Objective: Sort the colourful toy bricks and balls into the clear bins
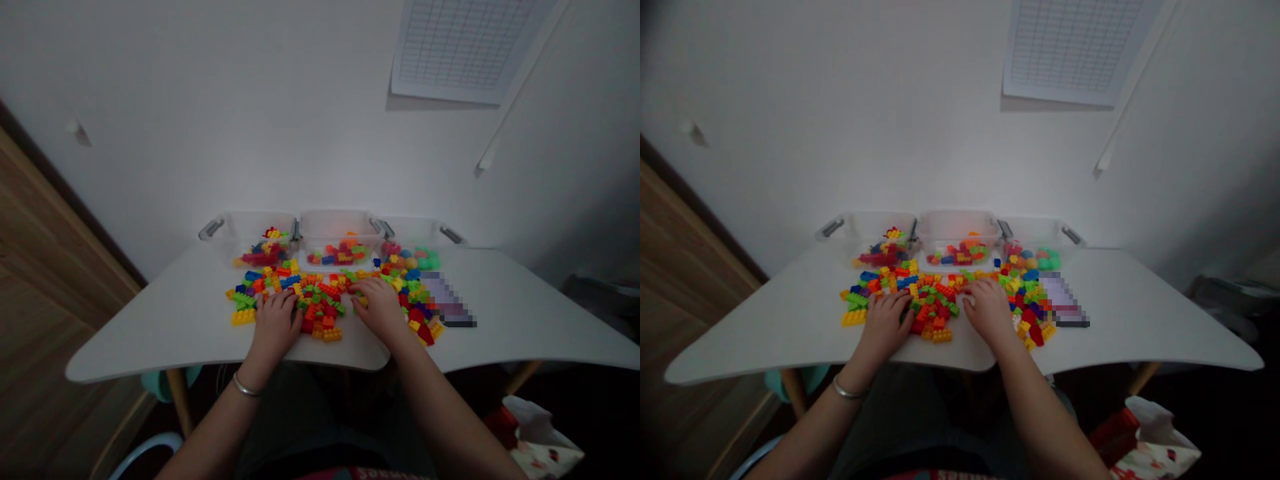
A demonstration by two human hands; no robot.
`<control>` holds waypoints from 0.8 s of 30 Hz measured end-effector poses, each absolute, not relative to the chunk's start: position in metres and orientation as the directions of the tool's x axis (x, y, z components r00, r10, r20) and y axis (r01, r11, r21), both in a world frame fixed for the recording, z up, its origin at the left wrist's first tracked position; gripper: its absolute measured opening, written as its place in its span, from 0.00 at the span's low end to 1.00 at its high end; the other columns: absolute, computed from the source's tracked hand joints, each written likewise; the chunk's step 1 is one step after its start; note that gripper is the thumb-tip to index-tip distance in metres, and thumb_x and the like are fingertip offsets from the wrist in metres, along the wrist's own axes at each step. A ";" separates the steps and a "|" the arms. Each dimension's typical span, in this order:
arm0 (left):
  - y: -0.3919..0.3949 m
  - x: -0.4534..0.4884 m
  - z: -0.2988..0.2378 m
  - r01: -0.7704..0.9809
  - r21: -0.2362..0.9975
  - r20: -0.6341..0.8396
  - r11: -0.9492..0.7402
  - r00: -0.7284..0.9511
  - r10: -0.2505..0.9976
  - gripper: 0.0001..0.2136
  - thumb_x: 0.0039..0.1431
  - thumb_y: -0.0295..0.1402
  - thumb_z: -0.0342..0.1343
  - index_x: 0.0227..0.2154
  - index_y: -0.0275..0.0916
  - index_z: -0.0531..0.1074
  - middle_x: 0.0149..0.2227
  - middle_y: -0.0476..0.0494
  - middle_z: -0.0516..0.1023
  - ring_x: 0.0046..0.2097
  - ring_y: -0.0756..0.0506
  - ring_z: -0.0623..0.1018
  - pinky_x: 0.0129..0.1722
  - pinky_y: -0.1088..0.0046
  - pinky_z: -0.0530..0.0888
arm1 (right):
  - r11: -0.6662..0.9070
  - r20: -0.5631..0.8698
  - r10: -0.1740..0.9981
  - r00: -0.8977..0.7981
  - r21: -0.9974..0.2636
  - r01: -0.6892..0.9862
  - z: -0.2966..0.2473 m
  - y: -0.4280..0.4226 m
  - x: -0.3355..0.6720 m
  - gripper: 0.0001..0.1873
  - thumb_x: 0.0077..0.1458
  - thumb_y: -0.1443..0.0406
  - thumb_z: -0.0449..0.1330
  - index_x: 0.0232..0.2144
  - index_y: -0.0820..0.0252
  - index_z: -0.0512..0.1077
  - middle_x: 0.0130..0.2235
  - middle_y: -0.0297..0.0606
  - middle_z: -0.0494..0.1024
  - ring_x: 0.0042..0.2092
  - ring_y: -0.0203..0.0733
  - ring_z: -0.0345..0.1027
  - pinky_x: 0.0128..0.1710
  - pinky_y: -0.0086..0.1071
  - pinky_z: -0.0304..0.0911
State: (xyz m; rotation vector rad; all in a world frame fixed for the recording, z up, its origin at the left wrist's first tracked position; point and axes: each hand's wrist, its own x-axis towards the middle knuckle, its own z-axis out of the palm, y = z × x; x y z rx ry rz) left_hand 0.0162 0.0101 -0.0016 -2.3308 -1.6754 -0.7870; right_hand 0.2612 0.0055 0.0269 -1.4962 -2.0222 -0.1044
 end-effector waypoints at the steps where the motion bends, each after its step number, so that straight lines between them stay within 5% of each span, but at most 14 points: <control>1: 0.010 0.016 -0.002 0.920 0.163 0.503 -0.356 0.233 0.832 0.15 0.60 0.36 0.50 0.46 0.38 0.73 0.52 0.38 0.76 0.52 0.35 0.73 0.59 0.41 0.57 | 0.341 0.493 0.852 -0.174 -0.271 0.900 0.023 0.001 0.261 0.13 0.53 0.67 0.59 0.41 0.56 0.76 0.45 0.39 0.79 0.52 0.49 0.66 0.56 0.45 0.58; 13: 0.009 0.016 0.001 0.914 0.178 0.519 -0.366 0.229 0.824 0.14 0.59 0.35 0.49 0.45 0.40 0.74 0.51 0.37 0.76 0.51 0.34 0.74 0.58 0.42 0.58 | 0.240 0.444 0.883 -0.150 -0.154 0.958 0.005 -0.005 0.259 0.13 0.49 0.67 0.62 0.38 0.58 0.79 0.58 0.47 0.69 0.62 0.61 0.54 0.61 0.57 0.50; 24: 0.010 0.016 0.000 0.916 0.169 0.525 -0.365 0.230 0.820 0.15 0.60 0.36 0.48 0.45 0.40 0.74 0.51 0.37 0.76 0.51 0.35 0.73 0.58 0.44 0.59 | 0.306 0.482 0.864 -0.145 -0.275 0.912 0.007 -0.001 0.258 0.13 0.51 0.71 0.59 0.38 0.56 0.78 0.49 0.46 0.76 0.54 0.54 0.64 0.57 0.53 0.56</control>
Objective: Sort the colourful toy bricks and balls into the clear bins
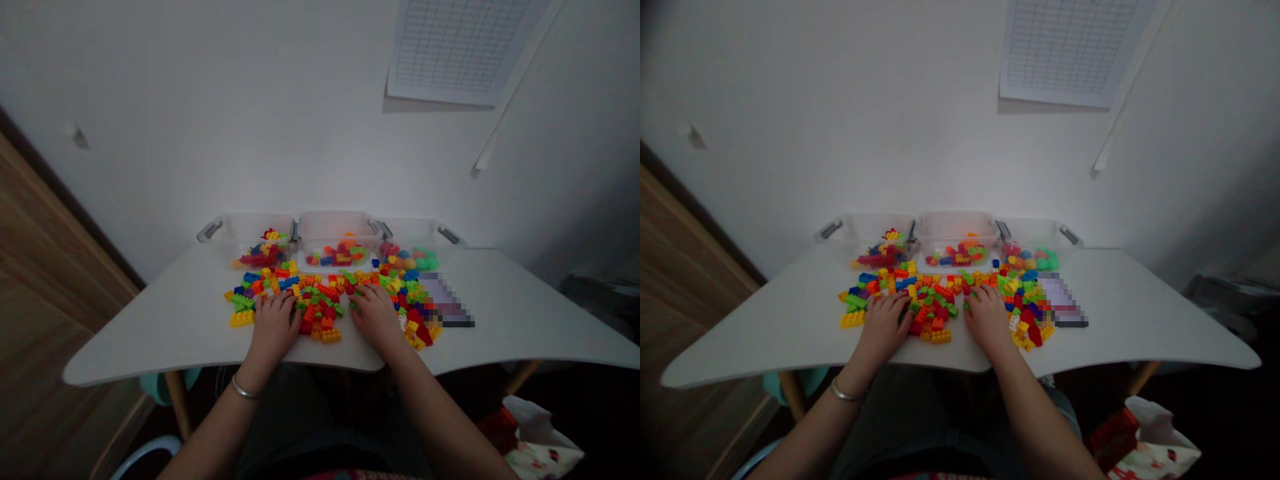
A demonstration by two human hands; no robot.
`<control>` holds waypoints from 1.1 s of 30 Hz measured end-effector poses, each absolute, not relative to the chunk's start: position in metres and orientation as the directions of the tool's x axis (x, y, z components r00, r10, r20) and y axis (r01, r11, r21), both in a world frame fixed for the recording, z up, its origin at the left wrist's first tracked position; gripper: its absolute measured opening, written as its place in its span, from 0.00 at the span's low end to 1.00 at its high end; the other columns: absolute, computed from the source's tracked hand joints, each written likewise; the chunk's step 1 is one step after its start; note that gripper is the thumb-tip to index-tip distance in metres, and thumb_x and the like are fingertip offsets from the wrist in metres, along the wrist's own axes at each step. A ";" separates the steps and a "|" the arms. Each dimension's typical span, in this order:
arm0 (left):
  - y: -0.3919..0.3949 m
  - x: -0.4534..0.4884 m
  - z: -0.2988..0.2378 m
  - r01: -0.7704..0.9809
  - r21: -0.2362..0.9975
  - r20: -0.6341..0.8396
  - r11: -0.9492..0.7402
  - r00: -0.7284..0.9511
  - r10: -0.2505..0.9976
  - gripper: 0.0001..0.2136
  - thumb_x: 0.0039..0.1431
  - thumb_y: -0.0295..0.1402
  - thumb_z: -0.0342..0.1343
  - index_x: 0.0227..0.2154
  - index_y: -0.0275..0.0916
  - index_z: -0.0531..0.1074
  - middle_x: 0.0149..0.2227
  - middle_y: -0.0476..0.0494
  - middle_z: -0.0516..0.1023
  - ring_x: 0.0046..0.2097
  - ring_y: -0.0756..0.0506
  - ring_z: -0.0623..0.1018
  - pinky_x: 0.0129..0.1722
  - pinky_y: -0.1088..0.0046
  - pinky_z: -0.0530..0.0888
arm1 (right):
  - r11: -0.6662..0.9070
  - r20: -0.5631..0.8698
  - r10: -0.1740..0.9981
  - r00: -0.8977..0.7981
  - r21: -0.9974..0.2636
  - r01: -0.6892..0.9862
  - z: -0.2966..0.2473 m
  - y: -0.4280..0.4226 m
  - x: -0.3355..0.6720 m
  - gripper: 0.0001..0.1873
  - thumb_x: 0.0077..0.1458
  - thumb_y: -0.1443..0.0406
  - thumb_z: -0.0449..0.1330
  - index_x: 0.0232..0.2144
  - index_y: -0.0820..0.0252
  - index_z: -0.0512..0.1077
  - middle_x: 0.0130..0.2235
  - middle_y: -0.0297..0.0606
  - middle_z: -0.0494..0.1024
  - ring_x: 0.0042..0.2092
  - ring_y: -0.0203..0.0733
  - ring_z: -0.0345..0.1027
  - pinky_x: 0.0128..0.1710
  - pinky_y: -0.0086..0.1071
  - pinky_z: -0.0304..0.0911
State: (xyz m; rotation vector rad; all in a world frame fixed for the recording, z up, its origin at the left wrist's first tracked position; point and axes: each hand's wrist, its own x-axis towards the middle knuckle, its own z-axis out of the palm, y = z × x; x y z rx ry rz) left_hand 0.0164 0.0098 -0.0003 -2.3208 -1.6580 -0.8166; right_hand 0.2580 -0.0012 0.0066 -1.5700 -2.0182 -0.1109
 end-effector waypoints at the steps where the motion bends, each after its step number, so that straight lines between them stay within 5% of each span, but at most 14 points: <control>1: 0.010 0.016 0.000 0.916 0.168 0.523 -0.365 0.231 0.820 0.15 0.60 0.36 0.48 0.46 0.40 0.74 0.51 0.37 0.76 0.51 0.35 0.73 0.58 0.44 0.59 | 0.324 0.493 0.859 -0.138 -0.315 0.892 0.006 0.000 0.256 0.13 0.52 0.69 0.58 0.40 0.56 0.77 0.47 0.45 0.77 0.52 0.53 0.66 0.55 0.51 0.59; 6: 0.008 0.016 0.002 0.913 0.168 0.507 -0.373 0.244 0.827 0.17 0.62 0.39 0.47 0.48 0.39 0.73 0.52 0.36 0.75 0.53 0.34 0.72 0.58 0.43 0.58 | 0.320 0.474 0.879 0.058 -0.674 0.665 -0.007 0.007 0.238 0.14 0.55 0.63 0.56 0.43 0.58 0.74 0.37 0.41 0.79 0.37 0.44 0.71 0.39 0.39 0.68; 9: 0.009 0.016 0.001 0.911 0.185 0.503 -0.369 0.235 0.832 0.17 0.62 0.40 0.47 0.48 0.40 0.72 0.53 0.36 0.75 0.53 0.34 0.72 0.58 0.43 0.58 | 0.308 0.430 0.897 0.104 -0.777 0.549 -0.016 0.011 0.232 0.14 0.54 0.62 0.56 0.42 0.57 0.74 0.35 0.38 0.78 0.31 0.40 0.69 0.32 0.34 0.67; 17: 0.003 0.022 0.011 0.893 0.212 0.540 -0.396 0.230 0.809 0.15 0.62 0.39 0.49 0.48 0.44 0.73 0.53 0.41 0.75 0.55 0.35 0.70 0.60 0.39 0.53 | 0.336 0.430 0.901 0.056 -0.775 0.536 -0.018 0.013 0.232 0.13 0.51 0.64 0.58 0.41 0.56 0.74 0.37 0.39 0.79 0.32 0.39 0.70 0.32 0.34 0.67; 21: -0.004 0.040 0.025 0.875 0.208 0.552 -0.437 0.264 0.791 0.12 0.61 0.38 0.50 0.44 0.45 0.75 0.43 0.43 0.80 0.48 0.37 0.74 0.60 0.40 0.53 | 0.348 0.440 0.898 0.023 -0.741 0.574 -0.017 0.011 0.231 0.14 0.51 0.66 0.59 0.42 0.56 0.74 0.36 0.38 0.78 0.32 0.40 0.70 0.34 0.35 0.68; 28: 0.000 0.073 0.036 0.796 0.207 0.486 -0.568 0.421 0.766 0.10 0.60 0.37 0.53 0.40 0.42 0.76 0.38 0.44 0.80 0.44 0.40 0.74 0.59 0.47 0.58 | 0.439 0.566 0.824 -0.009 -0.629 0.641 -0.010 0.001 0.233 0.15 0.52 0.68 0.58 0.43 0.55 0.74 0.43 0.42 0.77 0.45 0.48 0.68 0.41 0.41 0.67; 33: 0.004 0.084 0.045 0.800 0.205 0.457 -0.563 0.431 0.778 0.08 0.59 0.36 0.53 0.34 0.40 0.75 0.34 0.42 0.79 0.41 0.40 0.74 0.51 0.55 0.66 | 0.442 0.569 0.822 -0.005 -0.633 0.635 -0.006 -0.002 0.234 0.15 0.53 0.68 0.56 0.43 0.53 0.74 0.41 0.41 0.77 0.43 0.47 0.68 0.42 0.41 0.67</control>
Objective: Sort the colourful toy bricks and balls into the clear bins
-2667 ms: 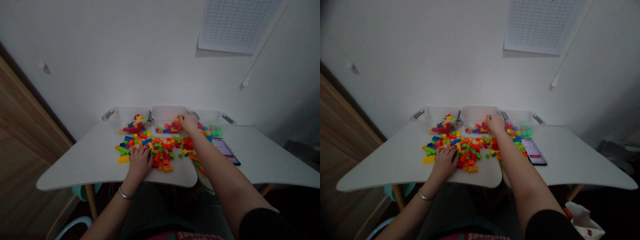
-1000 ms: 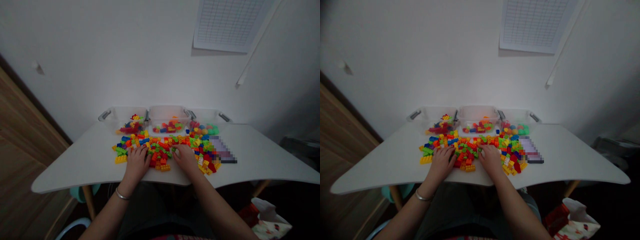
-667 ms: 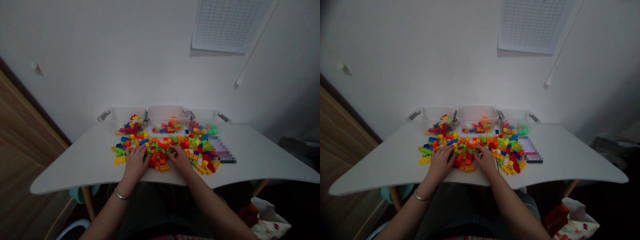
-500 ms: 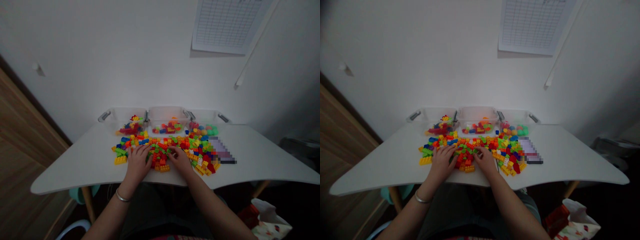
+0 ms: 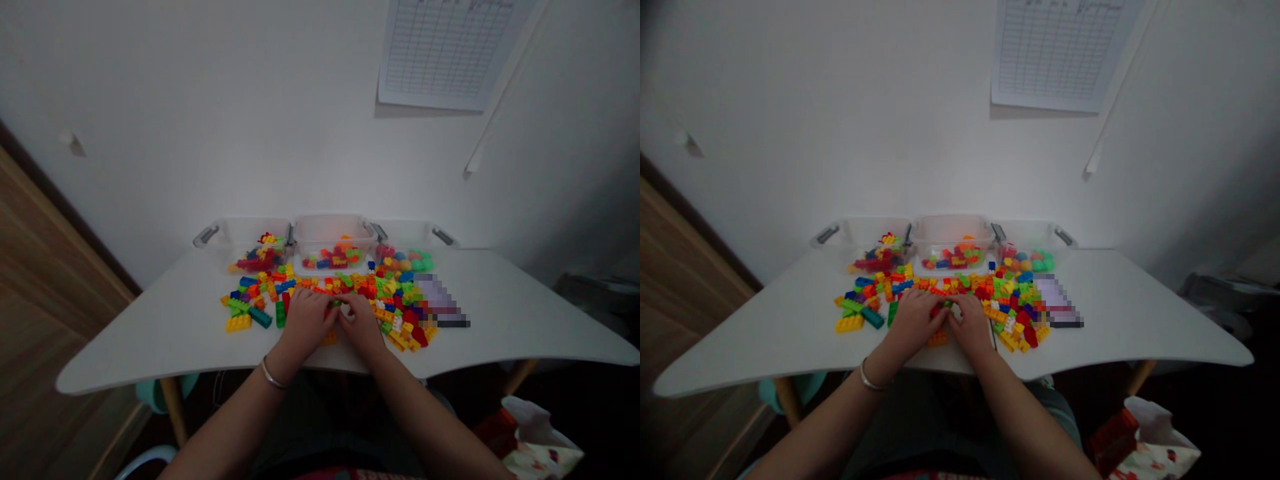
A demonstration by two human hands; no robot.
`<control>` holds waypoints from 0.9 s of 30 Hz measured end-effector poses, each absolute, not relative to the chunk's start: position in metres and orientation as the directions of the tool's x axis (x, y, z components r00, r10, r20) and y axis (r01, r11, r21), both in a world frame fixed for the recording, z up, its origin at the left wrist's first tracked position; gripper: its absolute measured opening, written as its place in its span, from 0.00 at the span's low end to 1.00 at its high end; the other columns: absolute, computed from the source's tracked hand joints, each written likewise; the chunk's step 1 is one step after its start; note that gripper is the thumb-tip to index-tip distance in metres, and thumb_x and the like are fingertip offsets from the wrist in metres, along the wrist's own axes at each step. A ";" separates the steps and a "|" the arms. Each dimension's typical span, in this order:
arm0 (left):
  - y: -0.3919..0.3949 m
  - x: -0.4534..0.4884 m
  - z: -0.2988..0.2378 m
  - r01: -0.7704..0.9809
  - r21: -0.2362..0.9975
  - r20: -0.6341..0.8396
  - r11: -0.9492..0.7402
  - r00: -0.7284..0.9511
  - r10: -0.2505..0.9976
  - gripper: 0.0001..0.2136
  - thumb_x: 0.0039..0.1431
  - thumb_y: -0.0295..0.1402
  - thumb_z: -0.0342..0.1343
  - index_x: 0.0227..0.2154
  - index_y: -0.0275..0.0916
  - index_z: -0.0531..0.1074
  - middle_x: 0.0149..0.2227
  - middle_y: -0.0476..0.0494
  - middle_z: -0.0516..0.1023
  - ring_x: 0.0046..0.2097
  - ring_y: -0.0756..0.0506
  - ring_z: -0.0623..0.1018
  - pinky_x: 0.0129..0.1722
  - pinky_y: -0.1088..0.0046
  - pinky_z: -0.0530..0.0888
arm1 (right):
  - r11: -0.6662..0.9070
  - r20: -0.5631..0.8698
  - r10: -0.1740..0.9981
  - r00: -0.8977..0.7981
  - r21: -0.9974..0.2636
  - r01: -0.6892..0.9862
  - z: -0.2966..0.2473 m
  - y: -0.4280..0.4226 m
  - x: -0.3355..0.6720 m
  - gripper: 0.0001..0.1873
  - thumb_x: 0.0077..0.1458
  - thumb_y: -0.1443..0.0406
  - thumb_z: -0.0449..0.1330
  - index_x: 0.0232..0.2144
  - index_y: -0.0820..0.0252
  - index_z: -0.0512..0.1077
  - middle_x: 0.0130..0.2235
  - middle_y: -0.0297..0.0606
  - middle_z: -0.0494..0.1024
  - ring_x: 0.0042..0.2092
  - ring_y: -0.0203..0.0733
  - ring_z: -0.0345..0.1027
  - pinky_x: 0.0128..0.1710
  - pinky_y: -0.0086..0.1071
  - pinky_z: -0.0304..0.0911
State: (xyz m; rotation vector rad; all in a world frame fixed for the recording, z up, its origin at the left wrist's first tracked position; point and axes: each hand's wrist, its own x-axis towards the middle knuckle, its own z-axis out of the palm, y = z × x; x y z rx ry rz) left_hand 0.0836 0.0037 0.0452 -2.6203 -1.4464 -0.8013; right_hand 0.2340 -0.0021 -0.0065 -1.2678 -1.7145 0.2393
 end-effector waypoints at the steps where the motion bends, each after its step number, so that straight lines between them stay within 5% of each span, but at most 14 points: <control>1: 0.004 0.085 0.047 0.805 0.206 0.449 -0.556 0.427 0.785 0.08 0.59 0.36 0.53 0.33 0.40 0.75 0.33 0.42 0.78 0.40 0.40 0.74 0.48 0.56 0.68 | 0.441 0.566 0.825 -0.007 -0.635 0.634 -0.007 -0.002 0.234 0.15 0.54 0.68 0.56 0.43 0.53 0.74 0.41 0.40 0.77 0.42 0.46 0.68 0.42 0.41 0.67; 6: 0.009 0.086 0.046 0.793 0.259 0.454 -0.552 0.404 0.794 0.07 0.58 0.35 0.53 0.31 0.40 0.74 0.32 0.43 0.78 0.40 0.41 0.75 0.43 0.60 0.69 | 0.434 0.563 0.826 0.003 -0.640 0.634 -0.010 -0.001 0.234 0.15 0.54 0.67 0.56 0.45 0.54 0.73 0.40 0.40 0.77 0.40 0.45 0.69 0.39 0.39 0.67; 13: 0.038 0.049 0.049 0.507 0.727 0.434 -0.463 0.183 0.882 0.09 0.56 0.38 0.54 0.35 0.39 0.73 0.34 0.46 0.78 0.35 0.46 0.77 0.38 0.68 0.74 | 0.476 0.607 0.795 -0.009 -0.614 0.630 -0.010 -0.004 0.235 0.12 0.57 0.66 0.53 0.41 0.54 0.73 0.40 0.40 0.78 0.40 0.44 0.70 0.42 0.40 0.67; 20: 0.088 -0.014 0.083 0.570 0.705 0.622 -0.422 -0.209 0.755 0.12 0.53 0.38 0.55 0.38 0.37 0.73 0.41 0.42 0.78 0.44 0.44 0.77 0.47 0.65 0.73 | 0.507 0.620 0.784 -0.032 -0.611 0.608 -0.008 -0.006 0.235 0.10 0.57 0.68 0.53 0.37 0.55 0.74 0.38 0.40 0.78 0.41 0.44 0.70 0.43 0.39 0.66; 27: 0.120 -0.036 0.085 0.732 0.619 0.646 -0.284 -0.268 0.715 0.12 0.56 0.37 0.52 0.39 0.40 0.75 0.44 0.45 0.80 0.48 0.43 0.76 0.57 0.60 0.64 | 0.537 0.626 0.776 -0.076 -0.592 0.601 -0.009 -0.004 0.235 0.10 0.56 0.69 0.53 0.34 0.56 0.75 0.36 0.39 0.78 0.40 0.44 0.70 0.44 0.39 0.65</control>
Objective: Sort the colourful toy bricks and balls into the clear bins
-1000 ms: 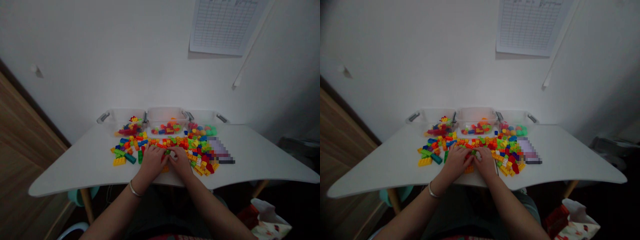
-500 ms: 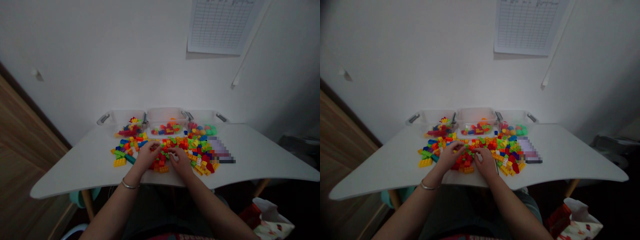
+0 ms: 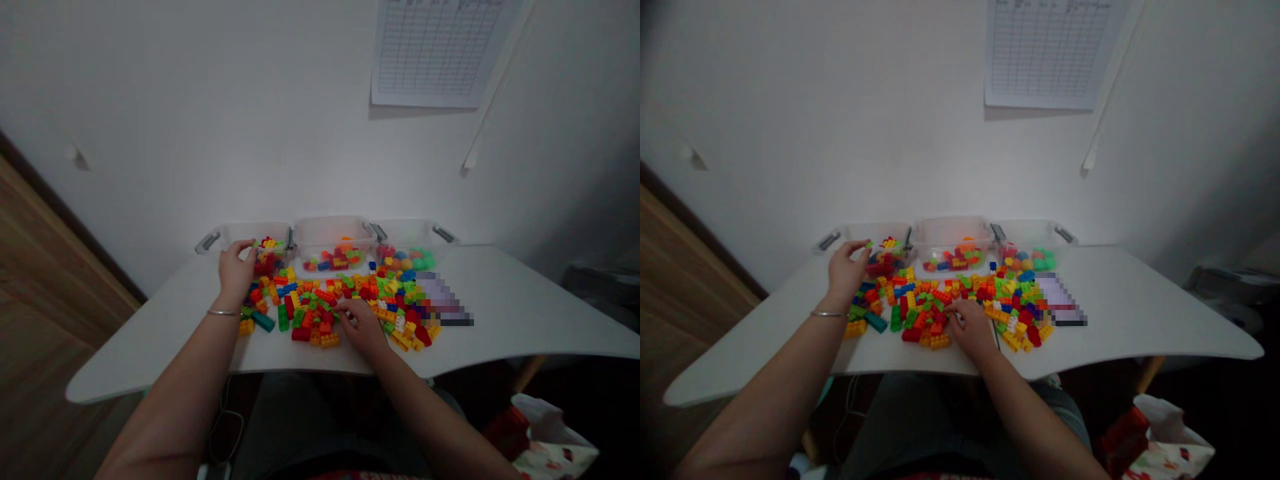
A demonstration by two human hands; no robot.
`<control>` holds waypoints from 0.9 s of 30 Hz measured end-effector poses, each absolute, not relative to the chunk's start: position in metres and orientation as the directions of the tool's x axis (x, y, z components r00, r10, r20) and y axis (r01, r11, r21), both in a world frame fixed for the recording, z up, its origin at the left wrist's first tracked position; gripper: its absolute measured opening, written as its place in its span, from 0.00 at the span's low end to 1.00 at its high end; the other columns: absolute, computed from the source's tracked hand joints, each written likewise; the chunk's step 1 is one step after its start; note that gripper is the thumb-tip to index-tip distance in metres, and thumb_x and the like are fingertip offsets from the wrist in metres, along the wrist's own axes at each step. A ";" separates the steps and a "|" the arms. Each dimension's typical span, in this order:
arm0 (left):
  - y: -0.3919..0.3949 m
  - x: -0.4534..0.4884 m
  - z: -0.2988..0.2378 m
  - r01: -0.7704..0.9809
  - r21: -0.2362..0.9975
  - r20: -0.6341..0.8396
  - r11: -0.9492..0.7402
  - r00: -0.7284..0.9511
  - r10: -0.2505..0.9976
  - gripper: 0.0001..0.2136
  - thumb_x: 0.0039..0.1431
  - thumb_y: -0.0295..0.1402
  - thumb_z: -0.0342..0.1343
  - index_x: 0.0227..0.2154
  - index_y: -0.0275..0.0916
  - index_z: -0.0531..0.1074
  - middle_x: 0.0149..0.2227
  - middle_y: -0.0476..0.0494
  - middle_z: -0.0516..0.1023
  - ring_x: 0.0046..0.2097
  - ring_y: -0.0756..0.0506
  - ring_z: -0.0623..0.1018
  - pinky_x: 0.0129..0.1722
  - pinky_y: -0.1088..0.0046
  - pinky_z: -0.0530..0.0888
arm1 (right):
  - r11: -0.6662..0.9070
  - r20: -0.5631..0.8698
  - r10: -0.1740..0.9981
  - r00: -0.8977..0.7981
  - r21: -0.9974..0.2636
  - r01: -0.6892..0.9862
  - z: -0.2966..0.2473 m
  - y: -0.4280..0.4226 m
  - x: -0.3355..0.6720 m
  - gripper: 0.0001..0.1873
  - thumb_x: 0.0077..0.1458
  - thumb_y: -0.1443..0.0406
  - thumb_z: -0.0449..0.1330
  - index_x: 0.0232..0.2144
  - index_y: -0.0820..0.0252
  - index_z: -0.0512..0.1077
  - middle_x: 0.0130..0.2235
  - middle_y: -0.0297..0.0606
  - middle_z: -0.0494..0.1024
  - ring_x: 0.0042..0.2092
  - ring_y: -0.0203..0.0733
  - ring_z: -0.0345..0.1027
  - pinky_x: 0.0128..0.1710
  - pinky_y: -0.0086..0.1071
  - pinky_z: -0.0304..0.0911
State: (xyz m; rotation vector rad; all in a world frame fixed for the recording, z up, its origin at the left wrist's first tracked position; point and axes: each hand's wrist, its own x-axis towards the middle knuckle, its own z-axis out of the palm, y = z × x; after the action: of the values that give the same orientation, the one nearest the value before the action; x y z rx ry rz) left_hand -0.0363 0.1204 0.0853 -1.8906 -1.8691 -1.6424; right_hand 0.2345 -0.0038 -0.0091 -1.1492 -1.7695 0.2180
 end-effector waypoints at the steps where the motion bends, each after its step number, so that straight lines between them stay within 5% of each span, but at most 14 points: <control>1: 0.124 -0.037 0.084 0.765 0.593 0.644 -0.250 -0.265 0.718 0.12 0.56 0.37 0.52 0.39 0.40 0.75 0.43 0.45 0.80 0.47 0.42 0.76 0.58 0.59 0.62 | 0.543 0.631 0.772 -0.081 -0.589 0.598 -0.009 -0.004 0.234 0.10 0.56 0.70 0.53 0.34 0.57 0.75 0.35 0.40 0.78 0.40 0.44 0.70 0.43 0.39 0.65; 8: 0.140 -0.035 0.085 0.918 0.396 0.548 -0.032 -0.208 0.810 0.14 0.55 0.36 0.51 0.41 0.43 0.77 0.36 0.41 0.81 0.46 0.37 0.76 0.55 0.56 0.61 | 0.556 0.637 0.766 -0.080 -0.595 0.580 -0.010 -0.003 0.235 0.10 0.55 0.71 0.54 0.33 0.56 0.75 0.35 0.38 0.78 0.39 0.43 0.70 0.43 0.37 0.64; 16: 0.129 -0.032 0.077 0.954 0.267 0.555 -0.140 -0.034 0.831 0.19 0.57 0.33 0.48 0.50 0.43 0.74 0.53 0.42 0.75 0.57 0.34 0.68 0.62 0.41 0.48 | 0.541 0.617 0.783 -0.084 -0.608 0.581 -0.011 -0.002 0.236 0.10 0.56 0.70 0.54 0.34 0.56 0.75 0.35 0.39 0.78 0.39 0.43 0.70 0.42 0.38 0.65; 27: 0.126 -0.040 0.062 0.937 0.265 0.564 -0.228 0.041 0.824 0.25 0.58 0.37 0.48 0.59 0.43 0.64 0.65 0.42 0.59 0.67 0.32 0.52 0.62 0.41 0.49 | 0.535 0.623 0.779 -0.073 -0.599 0.596 -0.014 0.000 0.236 0.10 0.56 0.69 0.54 0.33 0.56 0.75 0.35 0.39 0.78 0.38 0.43 0.69 0.42 0.38 0.65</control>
State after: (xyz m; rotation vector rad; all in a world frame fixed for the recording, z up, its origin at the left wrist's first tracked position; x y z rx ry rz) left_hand -0.0397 0.1255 0.0622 -2.1314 -1.8301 -0.9468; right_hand 0.2358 -0.0002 -0.0136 -1.1492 -1.7648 0.2272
